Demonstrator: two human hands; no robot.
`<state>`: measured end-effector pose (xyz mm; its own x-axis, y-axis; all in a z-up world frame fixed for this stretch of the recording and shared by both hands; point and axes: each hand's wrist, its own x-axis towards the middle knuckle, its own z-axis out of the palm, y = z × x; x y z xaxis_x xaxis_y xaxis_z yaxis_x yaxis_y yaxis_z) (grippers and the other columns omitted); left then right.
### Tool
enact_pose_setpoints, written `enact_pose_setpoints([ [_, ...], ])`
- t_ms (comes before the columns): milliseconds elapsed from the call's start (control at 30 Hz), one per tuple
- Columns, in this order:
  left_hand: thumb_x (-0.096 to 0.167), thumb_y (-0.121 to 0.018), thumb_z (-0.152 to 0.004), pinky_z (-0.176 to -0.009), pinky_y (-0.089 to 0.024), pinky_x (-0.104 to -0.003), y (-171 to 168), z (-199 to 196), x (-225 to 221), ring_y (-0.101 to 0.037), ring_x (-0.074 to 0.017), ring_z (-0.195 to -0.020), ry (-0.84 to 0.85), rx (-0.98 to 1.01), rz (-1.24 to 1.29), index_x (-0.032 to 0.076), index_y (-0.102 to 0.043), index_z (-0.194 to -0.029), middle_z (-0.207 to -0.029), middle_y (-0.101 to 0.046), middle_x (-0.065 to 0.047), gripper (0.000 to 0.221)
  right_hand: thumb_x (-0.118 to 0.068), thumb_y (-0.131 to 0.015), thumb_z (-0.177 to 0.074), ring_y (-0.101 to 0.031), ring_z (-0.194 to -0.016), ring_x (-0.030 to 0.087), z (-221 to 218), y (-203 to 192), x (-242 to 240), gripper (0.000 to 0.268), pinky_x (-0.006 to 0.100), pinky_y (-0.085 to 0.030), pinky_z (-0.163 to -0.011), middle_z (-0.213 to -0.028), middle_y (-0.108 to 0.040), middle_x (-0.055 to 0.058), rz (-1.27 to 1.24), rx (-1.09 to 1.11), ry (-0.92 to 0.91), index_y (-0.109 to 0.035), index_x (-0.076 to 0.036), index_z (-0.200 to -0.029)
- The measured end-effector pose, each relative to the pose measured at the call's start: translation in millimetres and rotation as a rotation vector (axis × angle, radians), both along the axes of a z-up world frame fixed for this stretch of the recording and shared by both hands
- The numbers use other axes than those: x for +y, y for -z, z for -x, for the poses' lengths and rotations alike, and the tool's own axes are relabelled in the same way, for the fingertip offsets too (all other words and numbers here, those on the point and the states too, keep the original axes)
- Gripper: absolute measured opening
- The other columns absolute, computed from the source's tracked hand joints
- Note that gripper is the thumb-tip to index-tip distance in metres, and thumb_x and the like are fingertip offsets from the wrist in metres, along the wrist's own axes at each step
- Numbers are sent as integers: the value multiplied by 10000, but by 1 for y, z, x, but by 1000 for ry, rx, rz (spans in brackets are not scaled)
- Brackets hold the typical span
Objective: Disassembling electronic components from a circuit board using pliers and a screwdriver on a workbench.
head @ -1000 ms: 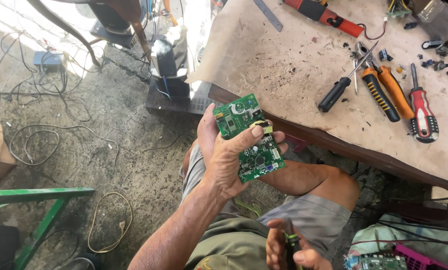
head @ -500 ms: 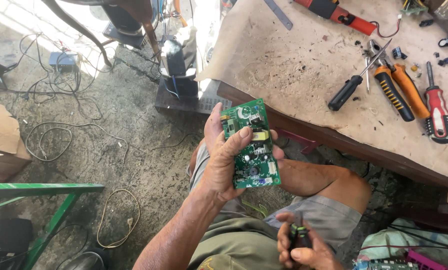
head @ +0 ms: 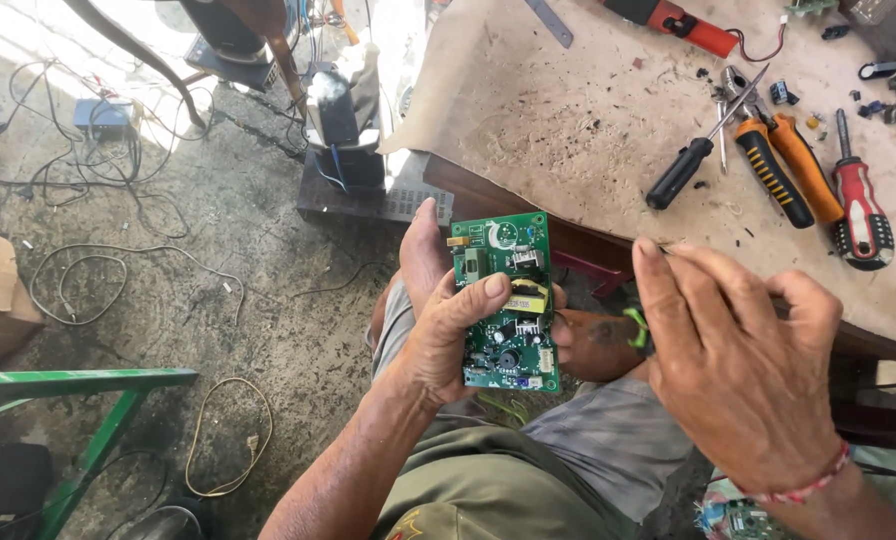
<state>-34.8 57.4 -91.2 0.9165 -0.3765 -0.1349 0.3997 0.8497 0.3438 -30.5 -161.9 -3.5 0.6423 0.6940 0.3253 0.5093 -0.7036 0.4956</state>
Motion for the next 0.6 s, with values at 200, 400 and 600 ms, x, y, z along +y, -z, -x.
enact_pose_setpoints([
  [200,323,-816,-819,-729,-641,-509,-5,3,-2,-738,-430,-797,45,98,87,-174,-660,-1117,-885,-709,-338,601,-231,-565,-1093,-655,-1182,126,-23,-11,14,404,248,-503,-795,-1321,-709,-58,230,-216,-28,-642,-150,-1481],
  [400,76,-726,-775,-662,-597,-537,-1,0,-4,-701,-474,-867,-362,-47,33,356,-174,-1627,-1090,-598,-397,1053,-108,-597,-994,-652,-1060,337,-90,-8,-42,523,456,-596,-902,-1152,-658,139,-4,280,155,-493,-39,-1502],
  [600,44,-774,-824,-750,-631,-584,-1,-1,-4,-753,-432,-868,-296,-89,-69,385,-40,-1647,-1105,-685,-254,1155,-373,-558,-1052,-619,-1030,487,-184,12,-136,527,674,-564,-736,-1235,-647,230,-96,319,638,-461,-40,-1448],
])
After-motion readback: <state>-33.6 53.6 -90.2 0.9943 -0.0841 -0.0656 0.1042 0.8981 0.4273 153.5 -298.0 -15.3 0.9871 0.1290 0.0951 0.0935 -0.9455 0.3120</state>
